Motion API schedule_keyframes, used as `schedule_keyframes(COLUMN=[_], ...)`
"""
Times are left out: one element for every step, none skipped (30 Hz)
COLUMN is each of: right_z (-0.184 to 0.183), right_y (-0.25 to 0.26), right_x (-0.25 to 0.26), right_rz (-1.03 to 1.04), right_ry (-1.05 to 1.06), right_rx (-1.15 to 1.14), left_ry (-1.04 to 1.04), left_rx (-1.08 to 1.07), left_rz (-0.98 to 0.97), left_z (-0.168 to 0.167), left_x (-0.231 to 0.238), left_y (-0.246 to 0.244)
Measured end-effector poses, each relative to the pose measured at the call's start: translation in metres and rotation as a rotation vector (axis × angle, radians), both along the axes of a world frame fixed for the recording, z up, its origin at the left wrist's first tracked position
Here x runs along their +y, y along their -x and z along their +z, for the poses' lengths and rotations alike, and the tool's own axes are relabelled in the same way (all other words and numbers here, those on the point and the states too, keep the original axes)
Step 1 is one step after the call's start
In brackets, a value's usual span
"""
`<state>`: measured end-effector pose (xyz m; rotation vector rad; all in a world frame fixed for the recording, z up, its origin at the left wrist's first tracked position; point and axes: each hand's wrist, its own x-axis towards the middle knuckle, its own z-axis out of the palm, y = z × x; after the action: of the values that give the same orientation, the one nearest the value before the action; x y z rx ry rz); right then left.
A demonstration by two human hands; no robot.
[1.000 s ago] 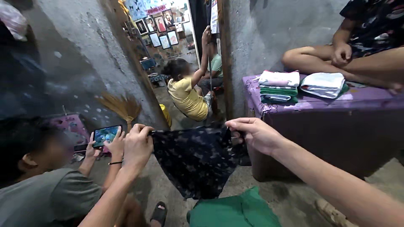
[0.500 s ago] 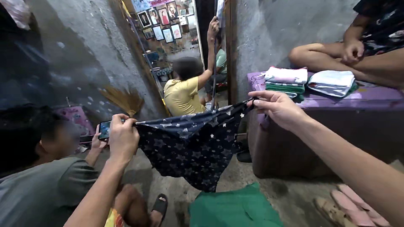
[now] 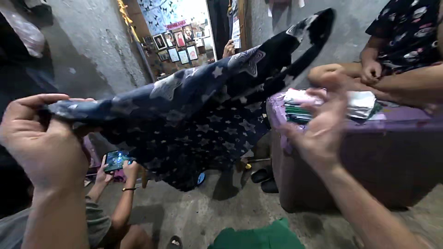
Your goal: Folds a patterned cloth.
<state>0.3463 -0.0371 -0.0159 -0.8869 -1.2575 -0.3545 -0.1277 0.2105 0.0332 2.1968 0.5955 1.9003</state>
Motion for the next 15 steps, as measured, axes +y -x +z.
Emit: schedule_keyframes(right_z=[-0.030,-0.057,-0.077,-0.087,-0.088,-0.083,-0.076,-0.071,-0.065,-0.060,-0.056,-0.052,-0.049,-0.048,-0.049], right_y=[0.008,0.013,0.015,0.013,0.009,0.003,-0.004,-0.014,-0.025,-0.035,-0.044,-0.052,-0.059,-0.066,-0.072], right_x=[0.014,0.028,0.040,0.050,0.058,0.061,0.061,0.064,0.065,0.066,0.065,0.064,0.062,0.060,0.058], right_rz=[0.008,0.072,0.148,0.215,0.237,0.224,0.198,0.165,0.140,0.127,0.120,0.123,0.131,0.138,0.139], right_ry=[0.101,0.196,0.246,0.256,0.283,0.332,0.369,0.389,0.400,0.406,0.411,0.424,0.442,0.469,0.491], right_rx=[0.030,0.059,0.064,0.062,0.075,0.082,0.085,0.089,0.078,0.055,0.029,0.006,-0.010,-0.026,-0.039], left_ry=[0.025,0.038,0.047,0.063,0.080,0.085,0.095,0.116,0.145,0.181,0.211,0.239,0.268,0.298,0.324], left_rx=[-0.042,-0.071,-0.101,-0.123,-0.128,-0.118,-0.103,-0.093,-0.088,-0.074,-0.059,-0.046,-0.042,-0.045,-0.055], left_rz=[-0.070,-0.104,-0.090,-0.042,0.020,0.059,0.079,0.083,0.083,0.087,0.087,0.086,0.084,0.081,0.074], left_z=[0.003,0.006,0.008,0.009,0.008,0.003,-0.003,-0.011,-0.020,-0.029,-0.038,-0.046,-0.054,-0.062,-0.069], left_x=[-0.009,-0.019,-0.034,-0.052,-0.063,-0.066,-0.063,-0.057,-0.048,-0.041,-0.035,-0.030,-0.027,-0.026,-0.025], left_y=[-0.010,-0.024,-0.042,-0.060,-0.071,-0.073,-0.069,-0.061,-0.052,-0.043,-0.035,-0.029,-0.026,-0.024,-0.023])
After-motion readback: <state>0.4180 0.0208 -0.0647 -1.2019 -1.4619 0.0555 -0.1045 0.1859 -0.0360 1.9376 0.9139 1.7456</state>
